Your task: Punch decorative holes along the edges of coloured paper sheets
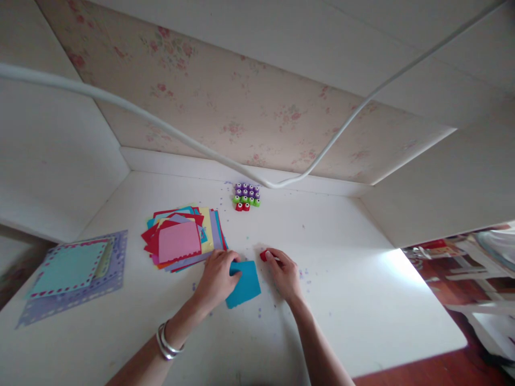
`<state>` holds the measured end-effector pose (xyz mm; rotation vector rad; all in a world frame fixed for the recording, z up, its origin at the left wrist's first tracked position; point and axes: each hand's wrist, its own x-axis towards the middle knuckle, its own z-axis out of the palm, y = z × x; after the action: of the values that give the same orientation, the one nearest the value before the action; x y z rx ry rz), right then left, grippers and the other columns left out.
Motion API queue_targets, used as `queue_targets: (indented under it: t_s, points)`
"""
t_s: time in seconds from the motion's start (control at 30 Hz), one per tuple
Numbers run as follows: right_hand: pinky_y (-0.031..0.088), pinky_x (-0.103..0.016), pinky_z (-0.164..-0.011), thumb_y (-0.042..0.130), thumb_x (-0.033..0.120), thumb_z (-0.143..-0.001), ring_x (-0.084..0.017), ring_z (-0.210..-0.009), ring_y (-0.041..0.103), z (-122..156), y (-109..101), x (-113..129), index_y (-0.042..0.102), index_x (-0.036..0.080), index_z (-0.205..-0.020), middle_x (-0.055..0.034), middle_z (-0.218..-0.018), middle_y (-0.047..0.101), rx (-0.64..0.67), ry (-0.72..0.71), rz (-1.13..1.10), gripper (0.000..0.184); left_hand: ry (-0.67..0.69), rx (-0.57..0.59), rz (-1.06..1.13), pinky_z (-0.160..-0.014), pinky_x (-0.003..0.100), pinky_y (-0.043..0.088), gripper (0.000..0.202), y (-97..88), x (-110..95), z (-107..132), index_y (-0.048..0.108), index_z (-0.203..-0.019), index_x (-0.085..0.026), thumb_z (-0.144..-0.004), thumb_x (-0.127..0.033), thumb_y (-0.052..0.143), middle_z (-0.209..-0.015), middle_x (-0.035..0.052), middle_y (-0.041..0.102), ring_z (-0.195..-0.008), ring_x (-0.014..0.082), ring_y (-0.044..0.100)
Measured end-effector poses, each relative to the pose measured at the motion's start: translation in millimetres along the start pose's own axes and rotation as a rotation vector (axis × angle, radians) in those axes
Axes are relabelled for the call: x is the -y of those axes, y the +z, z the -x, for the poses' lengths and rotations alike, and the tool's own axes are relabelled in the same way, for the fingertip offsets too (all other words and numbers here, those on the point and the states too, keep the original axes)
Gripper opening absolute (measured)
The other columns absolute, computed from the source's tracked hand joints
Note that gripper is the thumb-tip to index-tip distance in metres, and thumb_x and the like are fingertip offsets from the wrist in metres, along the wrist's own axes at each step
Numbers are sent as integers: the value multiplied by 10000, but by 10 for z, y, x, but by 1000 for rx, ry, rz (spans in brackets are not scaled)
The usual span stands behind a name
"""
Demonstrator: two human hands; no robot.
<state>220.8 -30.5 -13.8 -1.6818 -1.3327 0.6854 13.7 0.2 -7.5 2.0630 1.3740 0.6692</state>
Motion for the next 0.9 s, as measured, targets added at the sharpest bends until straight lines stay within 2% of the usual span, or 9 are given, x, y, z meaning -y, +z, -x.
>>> queue_targets:
  t_s: [0.1,0.23,0.6,0.9]
  points:
    - [517,-357,-828,547,437,-882,-232,-940,663,43,14,23,735,231,-953,-66,-1014,728,-63,12,15,288,-8,13,131,-829,334,462,123,-10,-18,-1,626,-957,-210,-842,-243,596,-913,28,696,-896,205,631]
    - [501,-347,-830,556,423,-878,-228,-937,659,79,5,47,736,241,-950,-51,-1005,732,-78,8,19,266,32,53,269,-816,273,485,200,-30,-37,-6,659,-1007,-232,-918,-334,511,-965,17,725,-891,170,671]
    - [504,-341,-840,566,385,-875,-224,-927,658,111,20,136,737,226,-934,-59,-982,733,-49,-77,36,241,33,18,222,-822,286,501,242,31,-23,-20,707,-1002,-244,-913,-361,515,-962,17,747,-886,185,691]
    - [511,-375,-853,548,412,-883,-239,-939,662,112,29,168,741,237,-948,-74,-995,729,-20,-107,59,269,50,13,181,-828,304,508,233,25,-36,-20,712,-1004,-243,-907,-342,525,-951,19,751,-879,196,698]
